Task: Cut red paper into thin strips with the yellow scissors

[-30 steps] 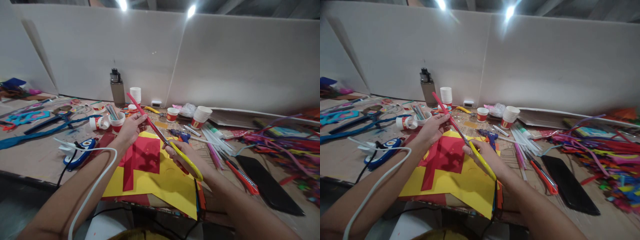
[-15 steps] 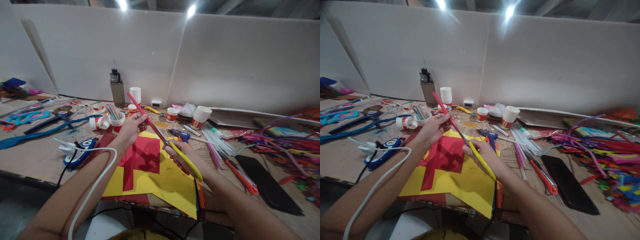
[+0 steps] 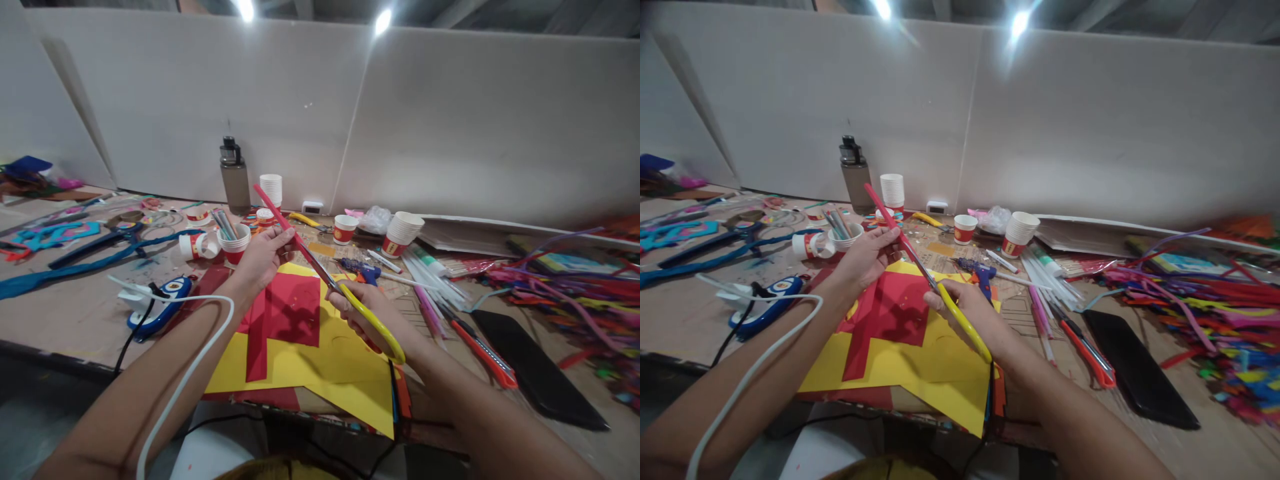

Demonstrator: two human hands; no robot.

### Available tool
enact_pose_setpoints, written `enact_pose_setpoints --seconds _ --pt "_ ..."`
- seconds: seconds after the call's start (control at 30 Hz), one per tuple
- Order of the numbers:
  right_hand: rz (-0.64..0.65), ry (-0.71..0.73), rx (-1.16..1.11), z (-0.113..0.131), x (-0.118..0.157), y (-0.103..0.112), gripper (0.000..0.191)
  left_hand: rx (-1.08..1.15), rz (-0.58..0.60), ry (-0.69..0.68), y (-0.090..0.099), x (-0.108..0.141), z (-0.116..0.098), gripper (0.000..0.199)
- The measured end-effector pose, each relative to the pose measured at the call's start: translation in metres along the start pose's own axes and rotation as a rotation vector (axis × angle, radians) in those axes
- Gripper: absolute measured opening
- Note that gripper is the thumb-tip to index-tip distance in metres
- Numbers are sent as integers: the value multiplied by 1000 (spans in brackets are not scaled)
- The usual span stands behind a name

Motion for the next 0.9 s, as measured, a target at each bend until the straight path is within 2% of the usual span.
enact_pose_setpoints --seconds 0.27,0.57,0.9 --pt "-9 18 28 -1 -1 -1 43 13 12 -4 0 0 1 24" --pt "-26 68 60 8 1 1 41 12 20 4 -1 1 3 25" --pt "-53 62 33 4 2 -4 39 17 21 4 -2 0 5 25"
Point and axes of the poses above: each hand's wrist, its own x-axis away from the middle knuckle, its own y-axis out of the back of the hand, z = x × y, the point moved 4 cm from there along -x, towards the middle knuckle, and after that the axes turned 11 degrees about -z, right-handed, at the moved point
